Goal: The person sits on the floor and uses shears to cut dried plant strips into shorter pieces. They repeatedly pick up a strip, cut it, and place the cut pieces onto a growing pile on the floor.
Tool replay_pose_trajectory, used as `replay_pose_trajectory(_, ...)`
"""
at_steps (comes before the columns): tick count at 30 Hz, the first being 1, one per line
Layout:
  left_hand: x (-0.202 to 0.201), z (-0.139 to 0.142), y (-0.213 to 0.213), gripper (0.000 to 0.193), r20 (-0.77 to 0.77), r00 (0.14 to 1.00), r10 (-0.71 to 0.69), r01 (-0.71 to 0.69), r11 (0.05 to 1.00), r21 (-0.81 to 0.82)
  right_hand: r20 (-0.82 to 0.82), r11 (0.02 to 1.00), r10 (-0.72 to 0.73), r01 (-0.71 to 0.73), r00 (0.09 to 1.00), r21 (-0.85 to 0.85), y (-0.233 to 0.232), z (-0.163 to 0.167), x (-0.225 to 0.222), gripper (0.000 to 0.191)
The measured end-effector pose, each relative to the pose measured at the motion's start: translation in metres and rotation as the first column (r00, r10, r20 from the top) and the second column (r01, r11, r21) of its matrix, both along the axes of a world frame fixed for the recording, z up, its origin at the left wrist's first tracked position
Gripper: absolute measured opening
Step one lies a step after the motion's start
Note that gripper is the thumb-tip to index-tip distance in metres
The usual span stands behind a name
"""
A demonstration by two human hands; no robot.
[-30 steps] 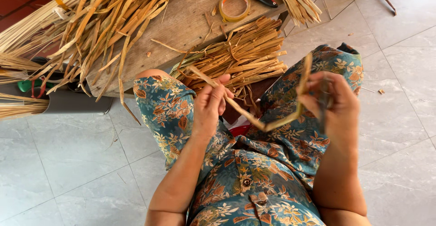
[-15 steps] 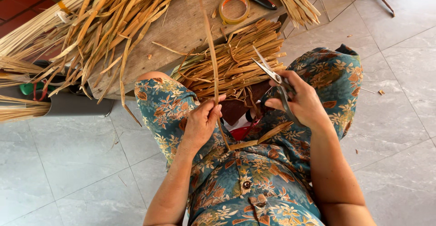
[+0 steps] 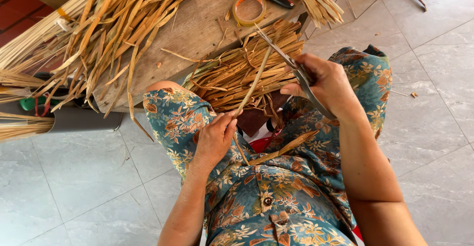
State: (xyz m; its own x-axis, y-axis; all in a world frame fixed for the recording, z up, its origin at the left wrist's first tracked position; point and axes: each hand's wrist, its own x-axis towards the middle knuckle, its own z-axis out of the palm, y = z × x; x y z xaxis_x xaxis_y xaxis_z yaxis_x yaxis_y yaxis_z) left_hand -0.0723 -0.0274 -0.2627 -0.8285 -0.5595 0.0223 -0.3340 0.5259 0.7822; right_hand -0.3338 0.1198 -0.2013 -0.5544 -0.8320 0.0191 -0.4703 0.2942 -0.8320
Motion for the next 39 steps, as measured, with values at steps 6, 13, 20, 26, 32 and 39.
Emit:
replay_pose_trajectory(6,0.006,-0.001,-0.008,0.026,0.111,0.991,0.076,-0.114,0.911,0.397,0.532,0.96,-0.045,0.184,0.845,-0.212,0.012,-0.045,0.002,0.035)
replay_pose_trajectory(13,0.002,0.049,-0.075,0.031,-0.332,0.924,0.19,0.027,0.832,0.554,0.674,0.813,-0.147,0.476,0.724,-0.334,0.029,-0.08,-0.021,0.025)
replay_pose_trajectory(20,-0.014,0.112,-0.232,0.046,-0.817,0.448,0.363,0.057,0.9,0.432,0.816,0.644,0.012,0.62,0.578,-0.449,0.033,-0.085,-0.03,0.03)
replay_pose_trajectory(26,-0.023,0.081,-0.376,0.06,-0.871,0.227,0.436,0.039,0.89,0.455,0.791,0.654,-0.049,0.618,0.61,-0.436,0.033,-0.082,-0.025,0.032)
replay_pose_trajectory(32,-0.025,0.004,-0.356,0.078,-0.349,0.411,0.842,-0.449,0.521,0.726,0.808,0.663,-0.019,0.612,0.588,-0.43,0.034,-0.083,-0.019,0.032)
replay_pose_trajectory(39,-0.092,-0.069,-0.163,0.019,-0.31,0.94,0.142,0.011,0.897,0.442,0.735,0.711,-0.103,0.566,0.67,-0.417,0.024,-0.071,-0.014,0.035)
